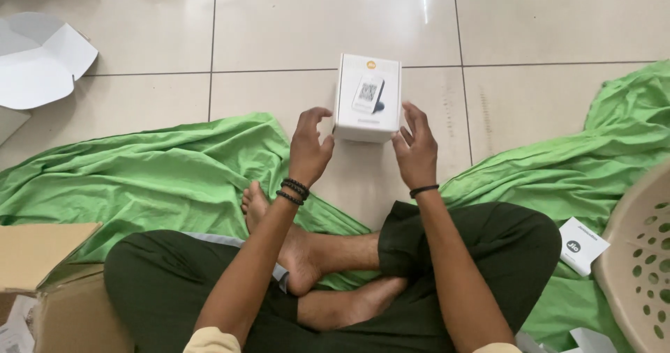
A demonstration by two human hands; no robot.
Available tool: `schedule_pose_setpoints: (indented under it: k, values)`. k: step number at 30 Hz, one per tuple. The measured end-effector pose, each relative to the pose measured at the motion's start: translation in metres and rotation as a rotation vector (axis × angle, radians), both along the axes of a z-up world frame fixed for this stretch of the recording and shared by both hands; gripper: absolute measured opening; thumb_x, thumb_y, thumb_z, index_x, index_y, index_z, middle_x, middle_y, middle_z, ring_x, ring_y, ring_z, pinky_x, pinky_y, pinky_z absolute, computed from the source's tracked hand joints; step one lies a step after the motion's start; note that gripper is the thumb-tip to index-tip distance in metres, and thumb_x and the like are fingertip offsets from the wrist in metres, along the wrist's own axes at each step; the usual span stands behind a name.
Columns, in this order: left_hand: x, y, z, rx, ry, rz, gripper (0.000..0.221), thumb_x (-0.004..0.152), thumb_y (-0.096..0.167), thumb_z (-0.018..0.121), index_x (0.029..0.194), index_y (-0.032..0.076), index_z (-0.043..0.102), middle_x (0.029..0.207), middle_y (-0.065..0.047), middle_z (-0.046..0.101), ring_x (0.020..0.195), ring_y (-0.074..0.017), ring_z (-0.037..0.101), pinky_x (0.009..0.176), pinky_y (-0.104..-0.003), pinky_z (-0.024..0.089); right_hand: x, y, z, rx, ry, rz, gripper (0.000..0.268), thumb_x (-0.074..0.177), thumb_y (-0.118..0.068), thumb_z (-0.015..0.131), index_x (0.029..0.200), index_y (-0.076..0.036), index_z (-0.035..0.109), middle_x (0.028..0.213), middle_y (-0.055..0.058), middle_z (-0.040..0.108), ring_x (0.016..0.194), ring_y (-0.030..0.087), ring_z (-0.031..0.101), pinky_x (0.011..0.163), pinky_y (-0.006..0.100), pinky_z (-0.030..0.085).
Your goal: The person packs instructional cards and items into small white product boxes.
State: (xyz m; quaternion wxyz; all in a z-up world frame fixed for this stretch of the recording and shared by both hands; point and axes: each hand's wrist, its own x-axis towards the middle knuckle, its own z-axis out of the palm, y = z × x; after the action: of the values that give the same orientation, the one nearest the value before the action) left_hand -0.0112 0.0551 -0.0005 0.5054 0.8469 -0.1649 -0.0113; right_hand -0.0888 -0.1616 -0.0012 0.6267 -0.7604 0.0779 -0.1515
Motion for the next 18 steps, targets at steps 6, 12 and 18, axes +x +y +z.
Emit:
schedule_pose_setpoints:
  k: [6, 12, 18]
  values:
    - [-0.002, 0.028, -0.034, 0.058, 0.081, 0.025, 0.039, 0.087, 0.017, 0.075, 0.123, 0.008, 0.061, 0.126, -0.013, 0.061, 0.11, -0.0303, 0.066, 0.093, -0.04, 0.054, -0.023, 0.051, -0.007, -0.223, 0.154, -0.277, 0.037, 0.092, -0.008, 0.069, 0.126, -0.003, 0.055, 0.128, 0.009, 0.056, 0.115, 0.024, 0.061, 0.09, 0.036, 0.059]
    - [0.02, 0.056, -0.087, 0.318, -0.143, 0.067, 0.039, 0.081, 0.021, 0.079, 0.116, 0.009, 0.065, 0.118, -0.013, 0.062, 0.111, -0.0362, 0.061, 0.097, -0.047, 0.051, 0.073, 0.052, -0.07, 0.734, 0.439, -0.018, 0.061, 0.094, -0.034, 0.066, 0.144, -0.012, 0.041, 0.149, 0.009, 0.041, 0.132, 0.023, 0.045, 0.102, 0.046, 0.042]
    - [0.039, 0.048, -0.04, 0.459, 0.132, 0.021, 0.036, 0.084, 0.028, 0.074, 0.115, 0.012, 0.066, 0.113, -0.013, 0.064, 0.104, -0.0343, 0.064, 0.083, -0.049, 0.052, 0.261, 0.056, -0.046, -0.423, 0.744, 0.438, 0.084, 0.096, -0.065, 0.046, 0.165, -0.026, 0.016, 0.172, 0.009, 0.004, 0.159, 0.027, 0.004, 0.127, 0.05, 0.01]
